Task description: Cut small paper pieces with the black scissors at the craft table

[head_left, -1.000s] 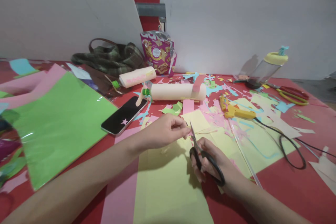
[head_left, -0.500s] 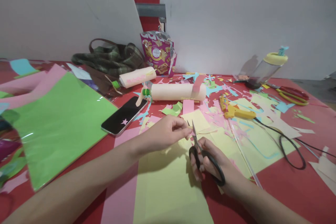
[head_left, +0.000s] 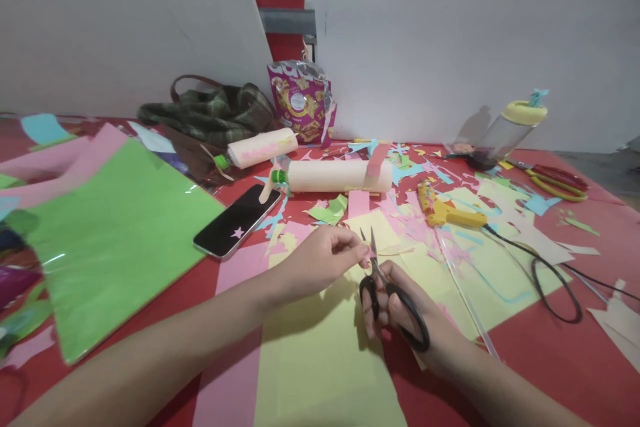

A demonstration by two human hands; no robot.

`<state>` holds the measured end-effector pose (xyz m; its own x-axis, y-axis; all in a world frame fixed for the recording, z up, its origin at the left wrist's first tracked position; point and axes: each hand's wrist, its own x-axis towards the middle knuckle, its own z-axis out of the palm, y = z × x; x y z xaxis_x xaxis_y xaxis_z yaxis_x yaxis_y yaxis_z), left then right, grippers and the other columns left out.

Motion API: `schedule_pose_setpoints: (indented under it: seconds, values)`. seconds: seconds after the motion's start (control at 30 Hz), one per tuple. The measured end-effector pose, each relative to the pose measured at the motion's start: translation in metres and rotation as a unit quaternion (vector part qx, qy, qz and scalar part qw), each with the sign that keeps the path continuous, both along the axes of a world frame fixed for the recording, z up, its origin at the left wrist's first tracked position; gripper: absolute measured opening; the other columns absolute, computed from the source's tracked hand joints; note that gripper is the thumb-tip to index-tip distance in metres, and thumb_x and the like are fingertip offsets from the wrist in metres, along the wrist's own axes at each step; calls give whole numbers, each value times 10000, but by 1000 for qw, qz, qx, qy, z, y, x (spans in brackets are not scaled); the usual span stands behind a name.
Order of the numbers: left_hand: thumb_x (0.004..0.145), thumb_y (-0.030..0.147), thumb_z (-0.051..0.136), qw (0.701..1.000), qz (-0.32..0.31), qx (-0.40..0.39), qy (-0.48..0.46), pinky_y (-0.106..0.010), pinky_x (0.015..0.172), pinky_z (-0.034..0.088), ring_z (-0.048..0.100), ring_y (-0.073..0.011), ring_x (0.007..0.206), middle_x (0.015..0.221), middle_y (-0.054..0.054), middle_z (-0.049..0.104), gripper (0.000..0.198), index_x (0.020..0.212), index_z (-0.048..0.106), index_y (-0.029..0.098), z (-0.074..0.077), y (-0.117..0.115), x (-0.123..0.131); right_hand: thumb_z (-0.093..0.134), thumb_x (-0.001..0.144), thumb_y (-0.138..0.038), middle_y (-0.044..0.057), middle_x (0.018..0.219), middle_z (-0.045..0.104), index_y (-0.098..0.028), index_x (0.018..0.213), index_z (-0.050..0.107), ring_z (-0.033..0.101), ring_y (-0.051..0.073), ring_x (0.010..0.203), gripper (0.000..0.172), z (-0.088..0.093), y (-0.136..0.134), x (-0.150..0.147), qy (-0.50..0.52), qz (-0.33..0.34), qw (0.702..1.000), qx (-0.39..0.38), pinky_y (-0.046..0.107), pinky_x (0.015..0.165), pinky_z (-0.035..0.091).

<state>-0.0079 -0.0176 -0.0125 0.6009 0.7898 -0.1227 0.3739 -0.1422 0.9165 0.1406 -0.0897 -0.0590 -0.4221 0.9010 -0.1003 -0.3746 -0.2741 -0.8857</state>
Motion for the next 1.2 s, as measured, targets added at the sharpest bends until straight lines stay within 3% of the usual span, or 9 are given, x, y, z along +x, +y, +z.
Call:
schedule_pose_setpoints:
  seconds: [0.53, 0.8, 1.0, 1.2]
  values:
    - [765, 320, 401, 998, 30, -44, -46, -197, 476, 270, 317, -65, 494, 528, 50, 328, 284, 550, 436, 138, -5, -6, 6, 462, 757, -441, -25, 542, 491, -191, 830, 366, 471, 105, 541, 278, -3, -1, 0, -19, -5, 1000, 20, 219, 495, 320]
    - [760, 273, 419, 994, 67, -52, -70, -192, 506, 298, 369, -68, 520, 542, 46, 412, 229, 581, 477, 141, -7, -10, 8, 475, 757, -423, -14, 624, 505, -196, 819, 354, 467, 90, 528, 265, -1, -1, 0, -15, 2, 1000, 2, 219, 505, 319]
    - [758, 281, 421, 992, 71, -58, -83, -188, 510, 301, 365, -62, 501, 536, 50, 408, 246, 560, 464, 142, -9, -11, 8, 461, 771, -410, -52, 533, 457, -207, 816, 344, 461, 98, 525, 238, -1, -1, 0, -25, -1, 1000, 10, 224, 523, 326]
    - [751, 269, 427, 989, 89, -77, -89, -181, 519, 303, 377, -67, 525, 529, 49, 402, 233, 566, 481, 137, -8, -13, 10, 465, 769, -405, -48, 587, 447, -214, 786, 334, 457, 93, 515, 233, 1, -1, -1, -46, -10, 999, 19, 245, 532, 349]
